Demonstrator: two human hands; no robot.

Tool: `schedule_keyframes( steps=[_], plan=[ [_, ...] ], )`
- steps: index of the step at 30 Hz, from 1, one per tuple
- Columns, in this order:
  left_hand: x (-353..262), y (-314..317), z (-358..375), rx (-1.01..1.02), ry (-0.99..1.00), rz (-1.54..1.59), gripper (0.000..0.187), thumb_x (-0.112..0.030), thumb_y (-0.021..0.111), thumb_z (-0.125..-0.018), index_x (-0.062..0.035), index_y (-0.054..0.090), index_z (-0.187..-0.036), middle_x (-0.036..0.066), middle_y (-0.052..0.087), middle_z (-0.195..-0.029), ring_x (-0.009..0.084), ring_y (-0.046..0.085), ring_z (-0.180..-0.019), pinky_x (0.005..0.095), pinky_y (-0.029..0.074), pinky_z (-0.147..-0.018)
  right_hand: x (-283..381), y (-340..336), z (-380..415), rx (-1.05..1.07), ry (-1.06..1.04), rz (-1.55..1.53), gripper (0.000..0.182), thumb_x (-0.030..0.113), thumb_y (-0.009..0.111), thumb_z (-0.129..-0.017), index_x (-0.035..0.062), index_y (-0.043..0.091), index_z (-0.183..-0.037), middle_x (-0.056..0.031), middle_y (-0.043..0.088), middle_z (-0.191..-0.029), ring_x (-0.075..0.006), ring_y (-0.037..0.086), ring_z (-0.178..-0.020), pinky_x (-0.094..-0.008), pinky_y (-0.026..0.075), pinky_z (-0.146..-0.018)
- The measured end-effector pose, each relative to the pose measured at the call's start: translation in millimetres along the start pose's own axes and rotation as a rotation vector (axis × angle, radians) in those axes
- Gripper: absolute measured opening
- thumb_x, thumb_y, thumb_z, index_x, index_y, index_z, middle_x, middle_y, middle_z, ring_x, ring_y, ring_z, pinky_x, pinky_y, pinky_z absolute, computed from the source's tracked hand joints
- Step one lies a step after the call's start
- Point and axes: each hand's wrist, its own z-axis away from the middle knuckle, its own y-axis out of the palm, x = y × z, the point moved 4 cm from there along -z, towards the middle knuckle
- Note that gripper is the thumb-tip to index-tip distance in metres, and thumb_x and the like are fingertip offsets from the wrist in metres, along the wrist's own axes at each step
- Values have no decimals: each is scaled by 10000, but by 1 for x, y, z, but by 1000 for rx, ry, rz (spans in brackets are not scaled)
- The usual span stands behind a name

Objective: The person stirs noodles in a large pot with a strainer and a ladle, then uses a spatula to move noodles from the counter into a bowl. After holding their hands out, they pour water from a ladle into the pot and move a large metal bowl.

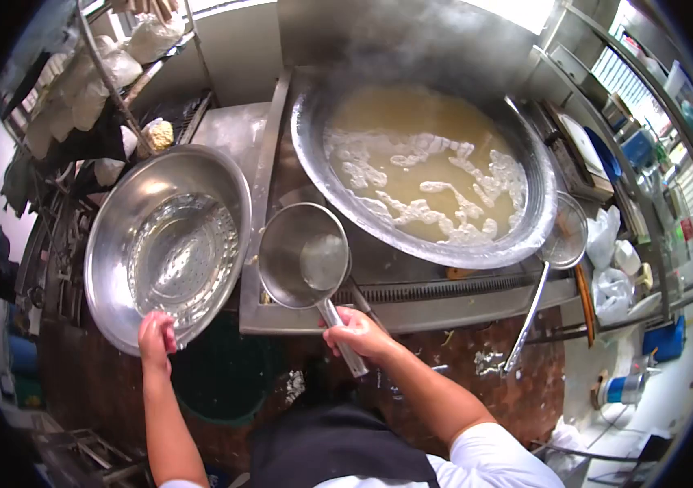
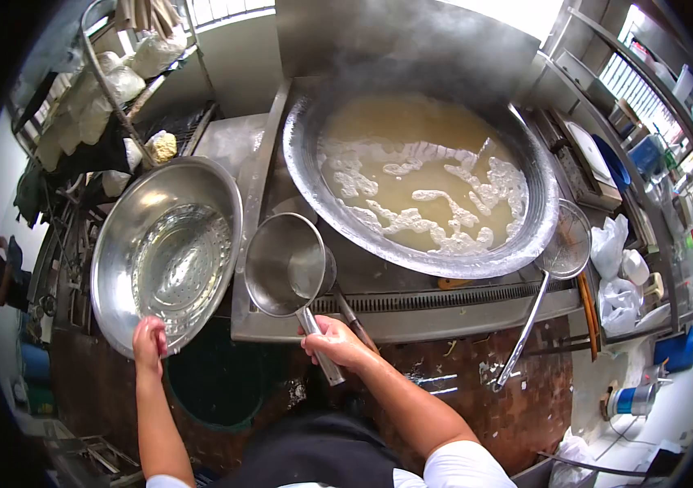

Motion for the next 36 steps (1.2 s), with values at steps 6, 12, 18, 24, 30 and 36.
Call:
schedule_keyframes(
  steps=[6, 12, 18, 24, 30, 36],
  plan=[
    [48, -92, 110, -180, -227, -203, 200, -223, 657, -929, -91, 617, -1073, 11, 644, -868, 82, 598, -686, 220, 472, -531, -43, -3, -24, -110, -93, -176, 250, 115, 679, -879, 57, 580, -1101, -47, 639, -794, -132, 635, -675, -298, 564, -596],
    [55, -157, 149, -176, -111, -353, 325, -189, 693, -907, -27, 628, -1181, 27, 658, -969, 98, 603, -843, 260, 495, -682, -55, 7, -41, -205, -107, -132, 181, 148, 670, -878, 71, 580, -1014, -42, 625, -775, -142, 625, -664, -308, 553, -592],
    [87, -290, 152, -173, -155, -266, 337, -203, 688, -915, -31, 621, -1197, 23, 666, -993, 100, 610, -853, 255, 486, -688, -65, 22, -41, -441, 8, -134, 254, 258, 662, -870, 91, 577, -1041, -75, 650, -777, -189, 630, -622, -335, 524, -554],
    [96, -404, 58, -137, -189, -197, 337, -212, 677, -923, -54, 609, -1212, 11, 647, -995, 83, 599, -812, 244, 475, -651, -57, 50, 0, -1306, -228, 1020, 491, 335, 720, -866, 33, 617, -1240, -141, 682, -1027, -250, 664, -977, -379, 529, -869],
    [63, -419, -49, 39, -32, -277, 298, -221, 661, -944, -70, 616, -1197, -20, 637, -994, 69, 582, -839, 235, 462, -640, -81, 239, 1, -949, -476, 138, 229, 235, 721, -905, 38, 636, -984, -51, 673, -807, -115, 619, -658, -266, 519, -607],
    [24, -400, -93, 80, 98, -289, 294, -201, 672, -929, -80, 630, -1194, -15, 649, -1067, 80, 589, -926, 241, 463, -708, -158, 370, -131, -551, 180, -332, 574, 511, 683, -918, 36, 556, -1214, -132, 688, -1004, -210, 692, -837, -324, 563, -687]
  ],
)
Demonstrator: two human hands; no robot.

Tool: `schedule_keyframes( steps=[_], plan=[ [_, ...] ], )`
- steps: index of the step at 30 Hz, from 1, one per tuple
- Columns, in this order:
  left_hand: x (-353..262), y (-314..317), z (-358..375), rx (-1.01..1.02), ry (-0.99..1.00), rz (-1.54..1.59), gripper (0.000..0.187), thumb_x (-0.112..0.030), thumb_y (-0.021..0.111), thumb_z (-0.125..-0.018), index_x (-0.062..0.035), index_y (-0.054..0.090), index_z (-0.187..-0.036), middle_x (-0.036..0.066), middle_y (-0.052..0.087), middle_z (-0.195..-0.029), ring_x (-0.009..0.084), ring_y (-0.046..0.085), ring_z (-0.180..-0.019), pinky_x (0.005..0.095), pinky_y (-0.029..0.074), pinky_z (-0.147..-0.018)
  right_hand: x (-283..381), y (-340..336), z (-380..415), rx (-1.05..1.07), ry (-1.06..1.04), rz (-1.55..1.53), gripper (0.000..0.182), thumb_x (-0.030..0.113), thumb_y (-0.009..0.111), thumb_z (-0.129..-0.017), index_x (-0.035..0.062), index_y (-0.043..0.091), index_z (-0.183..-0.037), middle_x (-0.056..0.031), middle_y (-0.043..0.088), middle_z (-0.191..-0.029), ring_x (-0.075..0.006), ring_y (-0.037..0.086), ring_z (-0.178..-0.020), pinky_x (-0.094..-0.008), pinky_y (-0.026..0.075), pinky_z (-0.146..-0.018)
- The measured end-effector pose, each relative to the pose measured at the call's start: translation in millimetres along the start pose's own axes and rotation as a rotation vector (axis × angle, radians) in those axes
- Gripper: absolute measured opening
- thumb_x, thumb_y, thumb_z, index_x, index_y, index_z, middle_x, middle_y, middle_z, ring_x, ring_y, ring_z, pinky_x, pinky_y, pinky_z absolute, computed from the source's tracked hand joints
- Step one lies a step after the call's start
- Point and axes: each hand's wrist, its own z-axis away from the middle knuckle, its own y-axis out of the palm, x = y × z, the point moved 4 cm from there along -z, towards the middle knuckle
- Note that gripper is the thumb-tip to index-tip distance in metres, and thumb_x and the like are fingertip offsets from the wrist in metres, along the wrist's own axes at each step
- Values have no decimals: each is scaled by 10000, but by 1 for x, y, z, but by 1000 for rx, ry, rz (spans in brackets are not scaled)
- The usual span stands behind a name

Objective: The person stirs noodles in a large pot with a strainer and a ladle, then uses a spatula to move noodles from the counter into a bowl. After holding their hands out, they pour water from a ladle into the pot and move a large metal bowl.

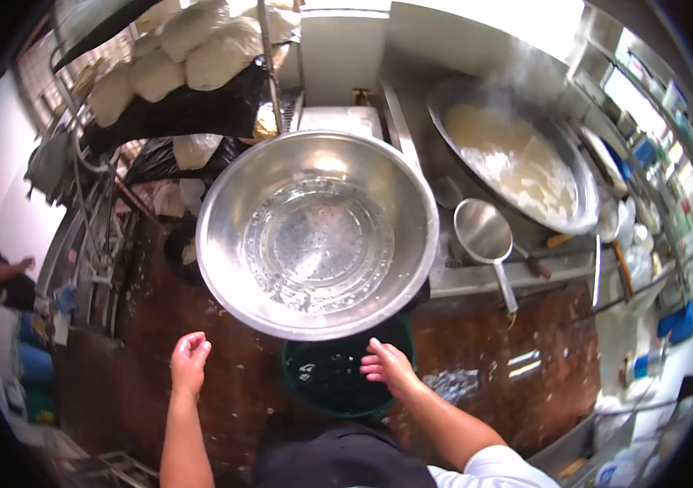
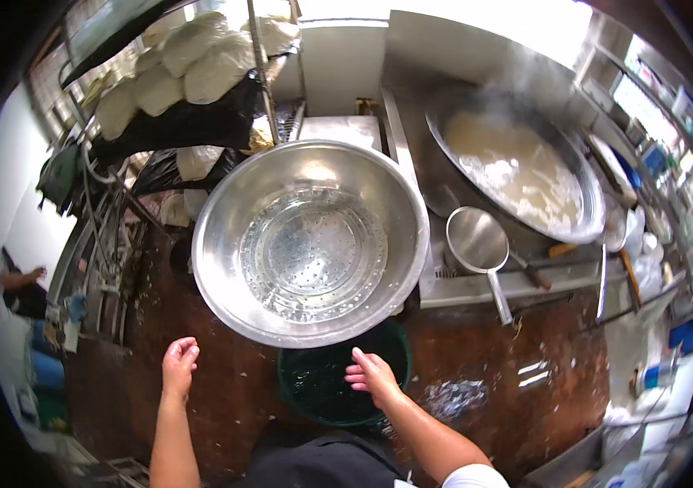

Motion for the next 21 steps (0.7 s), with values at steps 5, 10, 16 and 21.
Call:
schedule_keyframes(
  steps=[5, 10, 16, 21],
  plan=[
    [11, -6, -112, 69, 10, -3, 384, -113, 683, -928, 14, 573, -1273, 103, 626, -1185, 174, 600, -1085, 318, 485, -978, -14, 63, -17, -67, -14, -249, 517, 466, 643, -958, -6, 554, -1147, -202, 677, -1040, -332, 712, -948, -412, 586, -759],
    [10, 28, -263, 148, 172, -26, 579, -162, 673, -920, 37, 447, -1414, 201, 661, -1201, 226, 641, -1057, 340, 509, -905, -4, 90, -26, -379, -178, -230, 330, 317, 631, -981, 30, 577, -1134, -111, 703, -946, -215, 707, -720, -360, 608, -625],
    [22, 50, -311, 278, 166, -29, 279, -93, 662, -862, 15, 592, -1109, 143, 715, -986, 216, 679, -871, 376, 537, -809, -3, 116, -6, -660, -249, -349, 281, 266, 634, -958, 93, 572, -1171, -72, 683, -962, -197, 688, -732, -348, 578, -506],
    [14, 10, -230, 753, -223, 148, 325, -67, 670, -901, -5, 556, -1199, 85, 674, -1113, 196, 653, -984, 347, 535, -881, -44, 88, 37, -935, -478, -428, 237, 248, 615, -972, 51, 577, -1099, -109, 653, -1014, -234, 662, -846, -385, 575, -682]
  ],
)
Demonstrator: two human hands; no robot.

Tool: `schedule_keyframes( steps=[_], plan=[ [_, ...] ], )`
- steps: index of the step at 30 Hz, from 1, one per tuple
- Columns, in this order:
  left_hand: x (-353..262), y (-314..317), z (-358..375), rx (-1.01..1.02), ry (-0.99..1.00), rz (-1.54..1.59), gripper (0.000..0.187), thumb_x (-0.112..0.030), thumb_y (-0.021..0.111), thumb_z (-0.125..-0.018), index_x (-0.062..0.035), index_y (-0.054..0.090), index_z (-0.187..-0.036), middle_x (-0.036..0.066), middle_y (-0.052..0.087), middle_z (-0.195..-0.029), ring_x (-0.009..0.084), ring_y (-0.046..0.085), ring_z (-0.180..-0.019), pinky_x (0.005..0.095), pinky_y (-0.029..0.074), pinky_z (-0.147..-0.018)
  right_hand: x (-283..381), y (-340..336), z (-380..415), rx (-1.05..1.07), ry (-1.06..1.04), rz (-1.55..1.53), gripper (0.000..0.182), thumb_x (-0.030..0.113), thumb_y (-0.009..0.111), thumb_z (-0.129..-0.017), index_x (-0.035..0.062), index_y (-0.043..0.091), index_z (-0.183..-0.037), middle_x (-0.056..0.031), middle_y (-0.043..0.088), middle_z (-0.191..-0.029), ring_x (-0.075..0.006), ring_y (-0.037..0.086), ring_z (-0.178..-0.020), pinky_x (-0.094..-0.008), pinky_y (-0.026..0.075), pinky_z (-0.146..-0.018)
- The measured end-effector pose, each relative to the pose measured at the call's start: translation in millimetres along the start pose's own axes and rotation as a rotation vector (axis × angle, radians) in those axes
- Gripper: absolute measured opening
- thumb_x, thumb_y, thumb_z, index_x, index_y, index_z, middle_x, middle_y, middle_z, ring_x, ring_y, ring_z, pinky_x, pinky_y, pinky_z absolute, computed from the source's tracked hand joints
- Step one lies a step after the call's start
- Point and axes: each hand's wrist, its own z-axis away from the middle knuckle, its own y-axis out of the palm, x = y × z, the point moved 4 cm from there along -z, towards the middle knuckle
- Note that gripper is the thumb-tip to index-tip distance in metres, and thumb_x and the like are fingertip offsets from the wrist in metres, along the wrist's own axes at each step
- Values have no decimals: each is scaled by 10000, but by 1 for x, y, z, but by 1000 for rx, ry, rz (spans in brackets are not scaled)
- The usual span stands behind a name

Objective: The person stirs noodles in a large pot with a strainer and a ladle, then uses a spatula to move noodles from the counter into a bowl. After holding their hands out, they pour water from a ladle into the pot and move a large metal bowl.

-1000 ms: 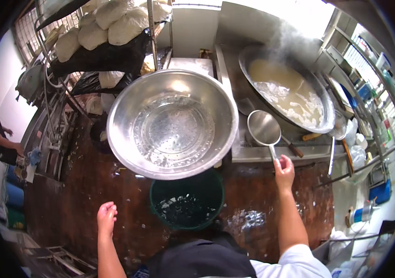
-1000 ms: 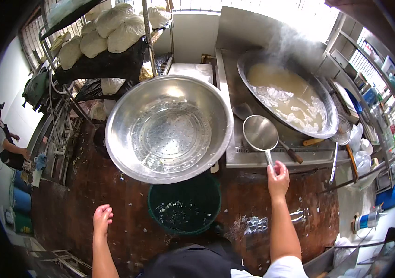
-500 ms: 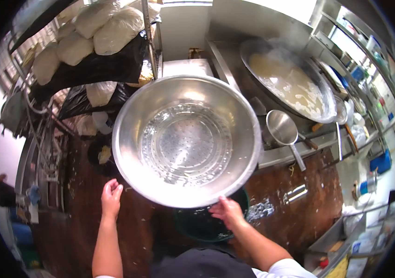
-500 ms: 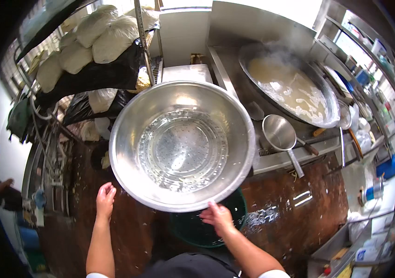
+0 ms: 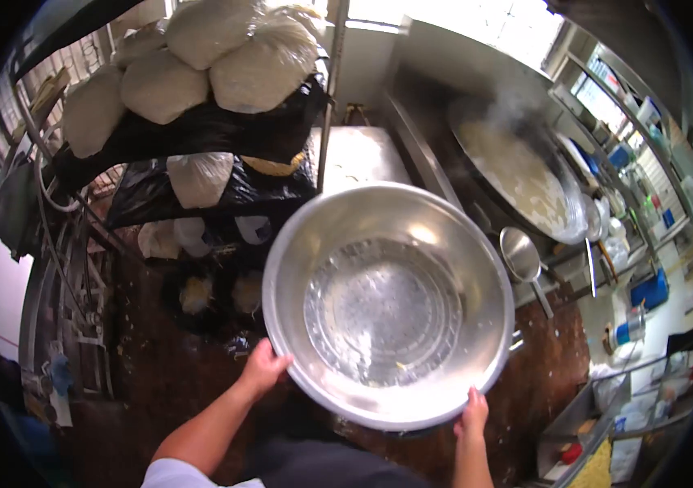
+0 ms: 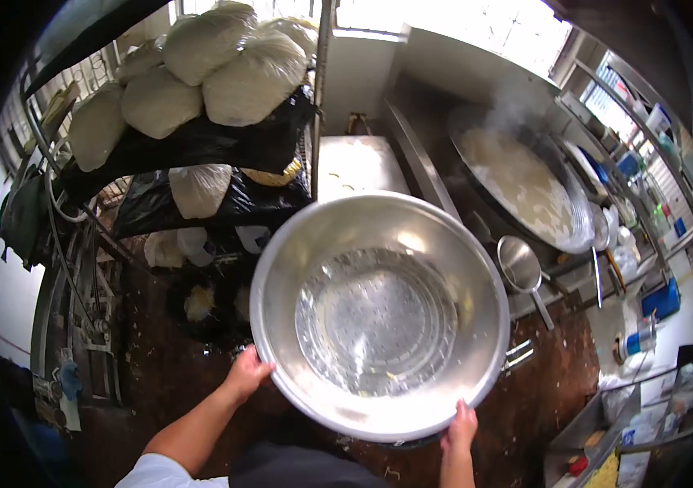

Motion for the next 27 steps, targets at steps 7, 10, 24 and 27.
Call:
schedule_keyframes(
  steps=[7, 10, 24, 27],
  plan=[
    [-136, -93, -111, 356, 246, -1184, 335, -137, 650, -834, -18, 668, -1147, 159, 716, -985, 225, 689, -955, 346, 540, -840, -1, -71, -5, -352, -219, 108, 290, 272, 671, -971, 88, 506, -820, -16, 557, -780, -138, 536, -699, -320, 483, -625],
    [-209, -73, -226, 99, 599, -885, 357, -171, 691, -846, -23, 645, -1168, 123, 716, -937, 230, 692, -858, 368, 547, -773, 1, -85, 3, -444, -247, 275, 399, 312, 709, -952, 131, 443, -716, 24, 511, -704, -92, 459, -645, -292, 440, -596],
    [-191, 127, -537, -6, 672, -1409, 240, -157, 546, -928, -109, 687, -1117, 193, 589, -1235, 372, 640, -1090, 475, 550, -886, -13, -54, 119, -867, 38, 377, 385, 350, 727, -933, 127, 471, -752, 30, 469, -685, -110, 439, -617, -313, 391, -561],
    [-188, 135, -556, -5, 670, -1548, 227, -145, 554, -926, -102, 707, -1089, 153, 579, -1263, 341, 647, -1096, 466, 549, -911, -16, -39, 135, -896, 27, 351, 387, 347, 727, -934, 130, 465, -748, 37, 442, -693, -107, 417, -624, -323, 377, -565]
  ],
)
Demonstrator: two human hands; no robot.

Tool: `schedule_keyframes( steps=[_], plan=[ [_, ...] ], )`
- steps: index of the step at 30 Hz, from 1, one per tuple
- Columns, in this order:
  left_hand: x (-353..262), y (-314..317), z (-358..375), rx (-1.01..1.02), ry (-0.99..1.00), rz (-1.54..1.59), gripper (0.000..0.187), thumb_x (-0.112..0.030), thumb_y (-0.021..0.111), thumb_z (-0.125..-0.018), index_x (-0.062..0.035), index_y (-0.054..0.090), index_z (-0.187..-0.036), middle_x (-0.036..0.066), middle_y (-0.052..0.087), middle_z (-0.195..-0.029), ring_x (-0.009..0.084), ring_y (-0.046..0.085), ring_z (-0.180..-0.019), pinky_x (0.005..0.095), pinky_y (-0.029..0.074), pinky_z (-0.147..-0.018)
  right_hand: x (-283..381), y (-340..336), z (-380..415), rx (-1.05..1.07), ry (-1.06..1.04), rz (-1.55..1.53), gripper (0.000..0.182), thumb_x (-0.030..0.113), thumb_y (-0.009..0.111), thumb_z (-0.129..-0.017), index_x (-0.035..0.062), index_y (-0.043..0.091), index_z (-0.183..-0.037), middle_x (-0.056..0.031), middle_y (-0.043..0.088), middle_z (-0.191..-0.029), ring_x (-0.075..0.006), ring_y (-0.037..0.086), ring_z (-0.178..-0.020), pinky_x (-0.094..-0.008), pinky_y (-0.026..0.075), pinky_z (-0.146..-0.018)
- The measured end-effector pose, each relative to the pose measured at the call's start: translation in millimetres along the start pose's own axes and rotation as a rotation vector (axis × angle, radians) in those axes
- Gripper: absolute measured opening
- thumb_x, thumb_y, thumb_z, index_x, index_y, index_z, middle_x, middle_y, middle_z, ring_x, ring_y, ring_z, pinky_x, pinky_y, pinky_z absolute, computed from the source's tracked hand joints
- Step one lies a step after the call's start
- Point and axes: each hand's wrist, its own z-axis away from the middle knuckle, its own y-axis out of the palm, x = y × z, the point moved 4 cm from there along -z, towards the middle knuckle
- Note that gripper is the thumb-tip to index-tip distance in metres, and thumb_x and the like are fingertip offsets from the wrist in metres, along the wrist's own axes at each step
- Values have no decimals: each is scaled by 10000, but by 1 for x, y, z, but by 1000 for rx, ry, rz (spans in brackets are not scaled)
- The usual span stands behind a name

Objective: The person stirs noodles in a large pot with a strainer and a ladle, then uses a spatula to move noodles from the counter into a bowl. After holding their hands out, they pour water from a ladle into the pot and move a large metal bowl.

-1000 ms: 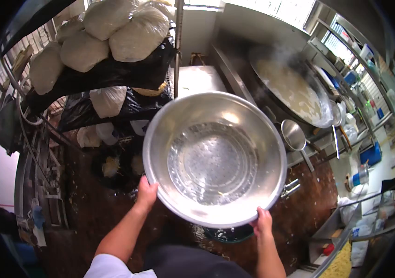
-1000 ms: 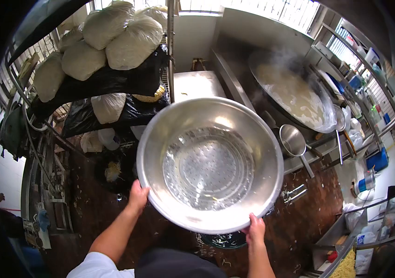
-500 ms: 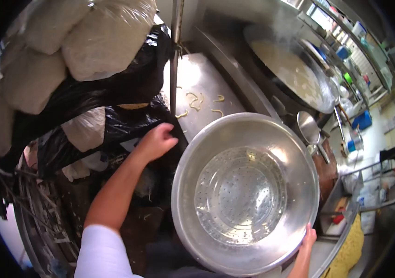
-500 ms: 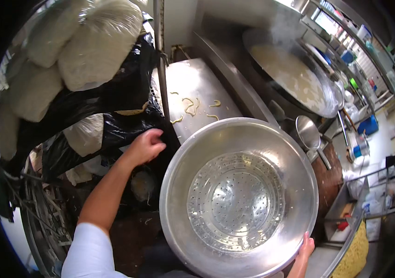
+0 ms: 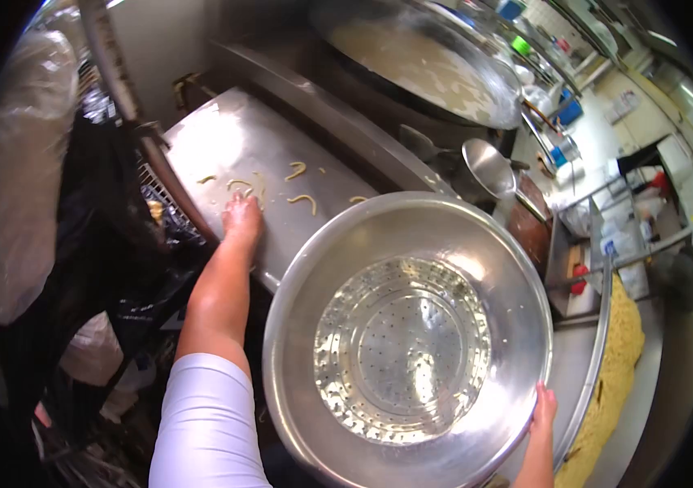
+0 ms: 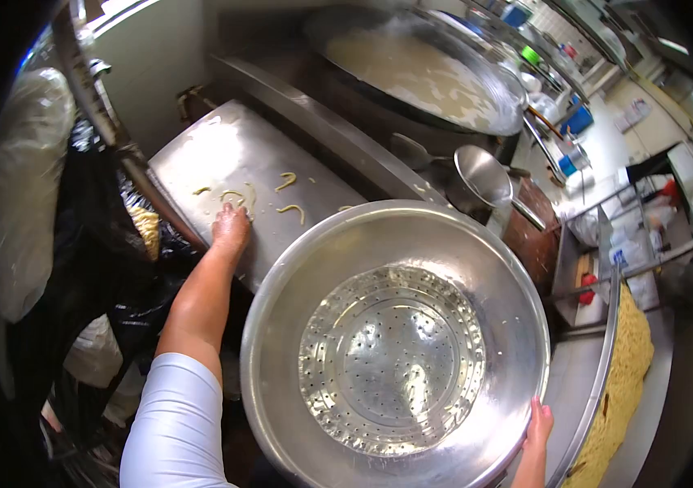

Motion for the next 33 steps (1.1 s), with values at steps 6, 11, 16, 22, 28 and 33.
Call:
schedule_keyframes(
  steps=[6, 11, 16, 22, 28, 33],
  plan=[
    [-1, 16, -5, 65, 140, -176, 242, -132, 533, -912, -65, 680, -1092, 164, 659, -1102, 323, 667, -1061, 444, 561, -870, 9, 7, 24, 32, 62, -86, 372, 390, 732, -918, 106, 517, -809, 18, 475, -723, -127, 471, -673, -325, 415, -615],
    [-9, 1, 14, 74, 195, -27, 235, -123, 504, -921, -49, 698, -1031, 179, 699, -1072, 349, 690, -1029, 460, 552, -891, 14, 13, 30, 95, 26, -24, 374, 400, 730, -915, 80, 554, -835, -20, 556, -764, -146, 515, -700, -353, 447, -630],
    [-12, 5, 17, 58, 100, 191, 226, -111, 494, -918, -17, 667, -1028, 232, 699, -1072, 387, 678, -1032, 484, 539, -907, -7, 17, 21, 95, 83, -53, 359, 388, 715, -928, 80, 556, -833, -24, 570, -766, -143, 527, -703, -360, 459, -632],
    [-14, -1, 6, 166, 178, 98, 218, -118, 524, -899, -46, 720, -962, 239, 706, -991, 405, 686, -974, 490, 544, -859, 13, 24, 37, 70, 96, -106, 355, 312, 696, -961, 104, 499, -751, -1, 581, -729, -102, 523, -654, -300, 451, -602],
    [-68, -139, -2, -320, 205, 508, 142, -139, 647, -856, -117, 759, -939, 157, 724, -892, 346, 708, -844, 440, 557, -760, 26, 36, 58, 135, 72, -155, 253, 274, 658, -984, 62, 571, -877, -27, 635, -834, -121, 583, -736, -305, 488, -685],
    [-144, -254, 55, -485, 398, 792, 130, -137, 688, -877, -80, 750, -975, 102, 752, -841, 198, 730, -777, 317, 559, -720, 24, 75, 76, 161, 98, -326, 227, 252, 664, -975, 29, 621, -985, -37, 659, -888, -127, 606, -795, -301, 498, -739]
  ],
)
